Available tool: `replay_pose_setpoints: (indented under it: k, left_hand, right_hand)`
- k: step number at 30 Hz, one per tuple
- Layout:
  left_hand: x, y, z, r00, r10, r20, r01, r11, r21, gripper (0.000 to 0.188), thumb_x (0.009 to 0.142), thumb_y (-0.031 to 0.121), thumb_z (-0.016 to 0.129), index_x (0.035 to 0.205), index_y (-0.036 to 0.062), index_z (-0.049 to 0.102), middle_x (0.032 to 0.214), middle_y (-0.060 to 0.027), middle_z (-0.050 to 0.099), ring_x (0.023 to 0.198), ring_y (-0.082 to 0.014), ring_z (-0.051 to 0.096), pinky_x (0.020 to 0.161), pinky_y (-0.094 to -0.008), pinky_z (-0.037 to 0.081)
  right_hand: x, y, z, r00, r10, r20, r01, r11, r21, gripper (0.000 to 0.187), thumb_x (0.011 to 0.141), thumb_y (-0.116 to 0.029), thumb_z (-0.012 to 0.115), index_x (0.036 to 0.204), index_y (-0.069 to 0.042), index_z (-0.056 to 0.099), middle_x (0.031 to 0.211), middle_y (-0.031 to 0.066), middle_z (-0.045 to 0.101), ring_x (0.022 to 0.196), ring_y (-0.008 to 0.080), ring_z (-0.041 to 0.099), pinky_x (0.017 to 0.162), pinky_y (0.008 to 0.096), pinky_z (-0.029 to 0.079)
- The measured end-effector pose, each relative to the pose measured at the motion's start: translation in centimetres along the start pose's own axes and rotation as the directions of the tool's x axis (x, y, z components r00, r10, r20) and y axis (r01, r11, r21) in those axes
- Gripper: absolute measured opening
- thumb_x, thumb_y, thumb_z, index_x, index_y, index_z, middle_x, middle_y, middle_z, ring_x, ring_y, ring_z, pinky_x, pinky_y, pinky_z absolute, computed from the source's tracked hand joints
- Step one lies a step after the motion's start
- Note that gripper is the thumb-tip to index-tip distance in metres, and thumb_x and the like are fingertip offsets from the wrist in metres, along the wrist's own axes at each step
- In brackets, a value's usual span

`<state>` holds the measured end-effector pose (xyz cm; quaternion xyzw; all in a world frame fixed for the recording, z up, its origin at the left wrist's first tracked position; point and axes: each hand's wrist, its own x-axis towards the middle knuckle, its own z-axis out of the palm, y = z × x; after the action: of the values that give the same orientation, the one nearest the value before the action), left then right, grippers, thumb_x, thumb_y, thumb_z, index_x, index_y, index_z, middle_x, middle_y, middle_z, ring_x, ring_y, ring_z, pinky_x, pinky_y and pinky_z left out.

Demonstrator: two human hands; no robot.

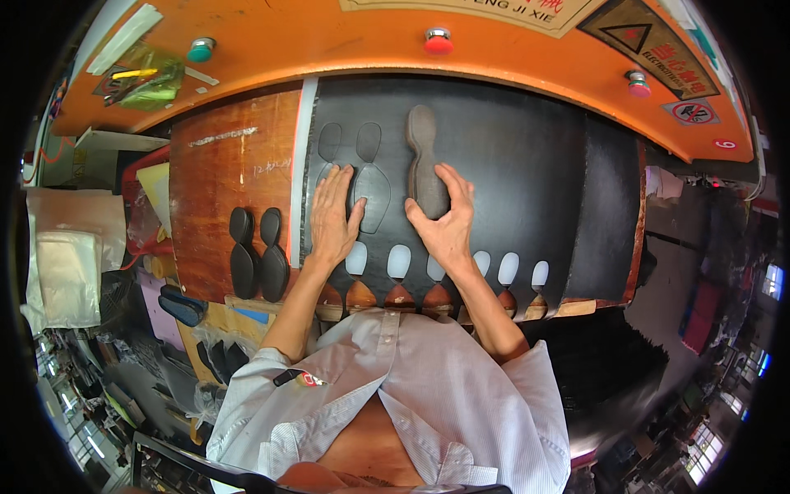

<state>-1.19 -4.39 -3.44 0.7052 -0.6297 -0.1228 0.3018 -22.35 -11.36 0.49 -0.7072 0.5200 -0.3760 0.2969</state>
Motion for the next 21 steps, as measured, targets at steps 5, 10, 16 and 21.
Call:
replay_pose_setpoints:
  k: [5, 10, 16, 21]
  left_hand:
    - [-0.2, 0.2, 0.0, 0.996, -0.025, -0.090, 0.021, 0.999, -0.046, 0.051, 0.096, 0.015, 0.069, 0.143, -0.0019, 0.057, 0.144, -0.0211, 0.061, 0.143, -0.0385, 0.049, 0.122, -0.0504, 0.033]
    - [-5.2, 1.5, -0.1, 0.962, -0.142, -0.233, 0.095, 0.975, -0.202, 0.028, 0.090, 0.003, 0.070, 0.118, -0.0012, 0.070, 0.107, -0.0172, 0.072, 0.102, -0.0350, 0.066, 0.090, -0.0460, 0.050]
    - [-13.1, 4.4, 2.4, 0.911, -0.246, -0.330, 0.118, 0.924, -0.363, 0.020, 0.087, 0.004, 0.074, 0.107, 0.0003, 0.070, 0.093, -0.0141, 0.070, 0.082, -0.0316, 0.067, 0.072, -0.0404, 0.054]
    - [-13.2, 2.8, 6.0, 0.934, -0.126, -0.335, 0.041, 0.967, -0.250, 0.023, 0.088, 0.016, 0.079, 0.107, 0.0051, 0.072, 0.086, -0.0098, 0.073, 0.074, -0.0266, 0.072, 0.068, -0.0387, 0.058]
  right_hand:
    - [-1.3, 0.1, 3.0, 0.999, -0.045, 0.004, 0.045, 0.981, -0.189, 0.068, 0.074, -0.019, 0.082, 0.132, 0.007, 0.060, 0.144, 0.0229, 0.052, 0.123, 0.0390, 0.048, 0.106, 0.0499, 0.045]
    - [-1.4, 1.4, 5.5, 0.995, -0.084, -0.054, 0.066, 0.957, -0.284, 0.072, 0.075, -0.022, 0.081, 0.136, 0.007, 0.056, 0.146, 0.0235, 0.048, 0.122, 0.0421, 0.046, 0.104, 0.0532, 0.044]
    - [1.7, 2.6, 6.5, 0.981, -0.169, -0.100, 0.126, 0.931, -0.343, 0.074, 0.072, -0.023, 0.079, 0.137, 0.002, 0.056, 0.142, 0.0233, 0.053, 0.123, 0.0433, 0.048, 0.106, 0.0543, 0.043]
    - [3.3, 4.9, 4.8, 0.974, -0.219, -0.050, 0.198, 0.943, -0.268, 0.071, 0.088, -0.034, 0.079, 0.143, 0.003, 0.055, 0.145, 0.0250, 0.055, 0.132, 0.0409, 0.050, 0.112, 0.0508, 0.043]
